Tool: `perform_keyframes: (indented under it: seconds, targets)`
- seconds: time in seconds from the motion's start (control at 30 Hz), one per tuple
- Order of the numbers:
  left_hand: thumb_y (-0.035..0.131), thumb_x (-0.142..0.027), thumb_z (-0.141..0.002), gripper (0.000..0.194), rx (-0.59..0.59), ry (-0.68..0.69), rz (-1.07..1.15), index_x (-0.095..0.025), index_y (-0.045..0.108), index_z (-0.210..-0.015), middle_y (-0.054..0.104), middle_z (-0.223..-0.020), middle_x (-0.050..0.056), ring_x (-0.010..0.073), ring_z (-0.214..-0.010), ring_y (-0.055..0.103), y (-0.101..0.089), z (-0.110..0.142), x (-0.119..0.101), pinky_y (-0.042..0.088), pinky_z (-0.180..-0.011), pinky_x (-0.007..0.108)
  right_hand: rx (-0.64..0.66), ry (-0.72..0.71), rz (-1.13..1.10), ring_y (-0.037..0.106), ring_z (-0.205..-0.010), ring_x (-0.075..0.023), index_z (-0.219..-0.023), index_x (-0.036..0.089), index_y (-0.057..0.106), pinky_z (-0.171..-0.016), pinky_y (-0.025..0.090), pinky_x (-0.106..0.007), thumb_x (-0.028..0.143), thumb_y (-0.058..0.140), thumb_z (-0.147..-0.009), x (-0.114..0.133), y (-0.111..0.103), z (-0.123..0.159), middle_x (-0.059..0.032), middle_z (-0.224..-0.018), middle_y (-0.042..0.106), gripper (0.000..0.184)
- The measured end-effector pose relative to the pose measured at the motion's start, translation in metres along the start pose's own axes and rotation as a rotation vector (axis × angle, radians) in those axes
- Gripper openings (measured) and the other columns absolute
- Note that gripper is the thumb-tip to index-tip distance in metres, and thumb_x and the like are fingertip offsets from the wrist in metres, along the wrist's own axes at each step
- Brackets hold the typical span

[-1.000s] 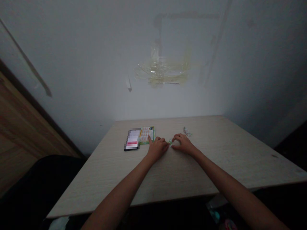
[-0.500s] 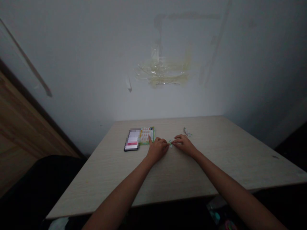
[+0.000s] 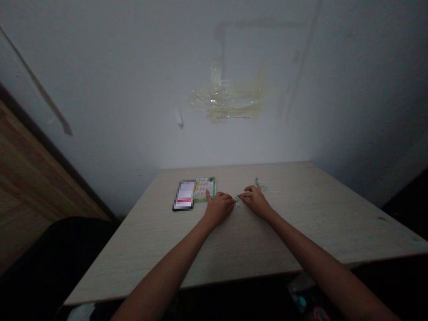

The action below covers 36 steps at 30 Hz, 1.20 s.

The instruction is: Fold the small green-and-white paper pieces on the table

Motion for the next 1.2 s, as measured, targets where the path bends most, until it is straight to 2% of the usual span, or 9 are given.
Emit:
perform_keyframes:
  seconds: [0.5,0.8,0.97,1.2]
  targets:
    - [0.055,-0.035,-0.095,0.020,-0.008,0.003,-0.005,-0.036,0.072,-0.106,0.072,-0.112,0.000,0.0241,-0.115,0.053,0.001,0.000,0.001,-0.003,-0.107,0.079,-0.027,0.028,0.052,0.054,-0.104,-0.0229,-0.106,0.029,0.077,-0.098,0.043,-0.041,0.033,0.062,-0.090,0.006,-0.002,0.000,-0.0090,-0.107,0.059,0.022]
    - [0.054,-0.034,-0.095,0.022,0.012,0.003,-0.017,-0.036,0.071,-0.109,0.071,-0.113,0.000,0.0229,-0.115,0.054,0.001,0.001,0.001,0.001,-0.110,0.076,-0.039,0.026,0.045,0.055,-0.103,-0.0229,-0.104,0.029,0.077,-0.098,0.043,-0.041,0.043,0.062,-0.088,0.014,-0.006,0.003,-0.0075,-0.106,0.061,0.026]
    - [0.054,-0.034,-0.095,0.022,0.005,0.007,-0.019,-0.037,0.071,-0.110,0.071,-0.113,0.000,0.0235,-0.114,0.055,0.001,0.001,0.000,0.002,-0.110,0.076,-0.060,0.047,0.056,0.056,-0.101,-0.0226,-0.100,0.028,0.077,-0.098,0.043,-0.041,0.043,0.065,-0.085,0.018,-0.008,0.002,-0.0073,-0.103,0.061,0.024]
    - [0.055,-0.034,-0.095,0.022,0.002,0.004,-0.015,-0.037,0.071,-0.110,0.072,-0.112,0.000,0.0239,-0.113,0.055,0.001,0.000,0.001,0.001,-0.109,0.077,-0.014,0.053,0.057,0.056,-0.103,-0.0227,-0.103,0.028,0.076,-0.098,0.043,-0.040,0.043,0.066,-0.084,0.018,-0.009,0.001,-0.0070,-0.105,0.061,0.026]
Point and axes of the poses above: each hand's wrist, its own z-axis away from the middle knuckle, its own y-axis out of the palm, x = y × z, the point moved 4 cm from there along -z, towards the middle knuckle
